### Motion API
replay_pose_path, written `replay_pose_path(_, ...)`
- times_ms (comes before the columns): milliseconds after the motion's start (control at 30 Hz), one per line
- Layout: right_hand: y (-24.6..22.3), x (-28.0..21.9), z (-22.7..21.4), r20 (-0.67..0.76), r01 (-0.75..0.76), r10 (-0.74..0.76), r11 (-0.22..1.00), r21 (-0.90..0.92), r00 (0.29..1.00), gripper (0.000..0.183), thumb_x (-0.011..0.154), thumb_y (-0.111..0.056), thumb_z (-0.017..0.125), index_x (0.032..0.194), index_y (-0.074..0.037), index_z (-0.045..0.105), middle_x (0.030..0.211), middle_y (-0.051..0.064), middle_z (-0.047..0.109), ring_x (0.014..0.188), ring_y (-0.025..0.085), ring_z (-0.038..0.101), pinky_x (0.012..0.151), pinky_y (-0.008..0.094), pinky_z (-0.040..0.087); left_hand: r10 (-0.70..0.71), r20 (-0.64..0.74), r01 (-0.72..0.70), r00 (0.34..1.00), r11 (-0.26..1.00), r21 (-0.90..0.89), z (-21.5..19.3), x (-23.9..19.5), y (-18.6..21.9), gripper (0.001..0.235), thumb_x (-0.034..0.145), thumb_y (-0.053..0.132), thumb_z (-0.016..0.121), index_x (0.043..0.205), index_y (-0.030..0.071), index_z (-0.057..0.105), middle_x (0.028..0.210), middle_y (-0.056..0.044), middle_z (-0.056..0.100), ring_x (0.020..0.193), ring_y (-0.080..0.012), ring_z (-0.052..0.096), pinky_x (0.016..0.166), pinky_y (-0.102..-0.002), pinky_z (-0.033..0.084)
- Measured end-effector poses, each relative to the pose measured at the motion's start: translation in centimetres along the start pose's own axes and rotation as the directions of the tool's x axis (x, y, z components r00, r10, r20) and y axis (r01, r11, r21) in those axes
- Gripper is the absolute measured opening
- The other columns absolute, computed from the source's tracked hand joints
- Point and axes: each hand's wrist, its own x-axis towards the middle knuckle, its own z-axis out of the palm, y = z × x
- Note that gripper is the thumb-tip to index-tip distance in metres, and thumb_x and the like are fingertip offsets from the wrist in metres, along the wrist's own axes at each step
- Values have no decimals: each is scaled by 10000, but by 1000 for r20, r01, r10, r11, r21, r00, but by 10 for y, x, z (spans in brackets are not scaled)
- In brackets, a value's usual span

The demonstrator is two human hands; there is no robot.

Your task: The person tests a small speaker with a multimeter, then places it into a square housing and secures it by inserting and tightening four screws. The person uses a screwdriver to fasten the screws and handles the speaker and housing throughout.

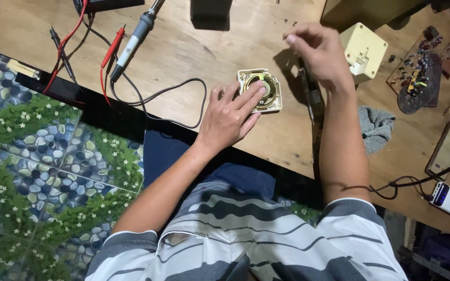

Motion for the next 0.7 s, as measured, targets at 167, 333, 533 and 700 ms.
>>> replay_pose_path(167,-27,-32,20,82,-191,196,980,-60,977,86,1037,-171,673,1098,-126,715,971,3,701,823,97,610,771,227,513,-1,7,1,1000,1000,4,-1,0,0,508,1025,388,723,1472,180,603,1550,41,536,1237,-286,599,984,-466,446)
replay_pose_path(333,1,-35,29,164,-88,87,996,0,983,105,1034,-141,683,1090,-65,730,967,24,739,834,91,671,735,209,556,7,9,-7,1000,1000,27,-4,2,1,510,1029,387,725,1479,183,598,1553,48,533,1233,-281,593,960,-457,442)
replay_pose_path(533,0,-36,28,182,-33,38,999,-27,983,101,1041,-125,684,1092,-58,740,944,13,729,812,77,649,741,196,542,6,1,-6,1000,1000,18,-4,1,0,507,1023,376,739,1468,173,607,1543,42,544,1231,-282,593,971,-457,438)
replay_pose_path(700,-4,-39,25,144,-68,79,994,-85,986,97,1031,-154,699,1087,-84,737,965,13,727,855,89,651,779,212,541,4,19,-5,1000,999,42,-4,2,0,513,1025,399,726,1477,194,599,1544,52,545,1237,-268,591,947,-445,432)
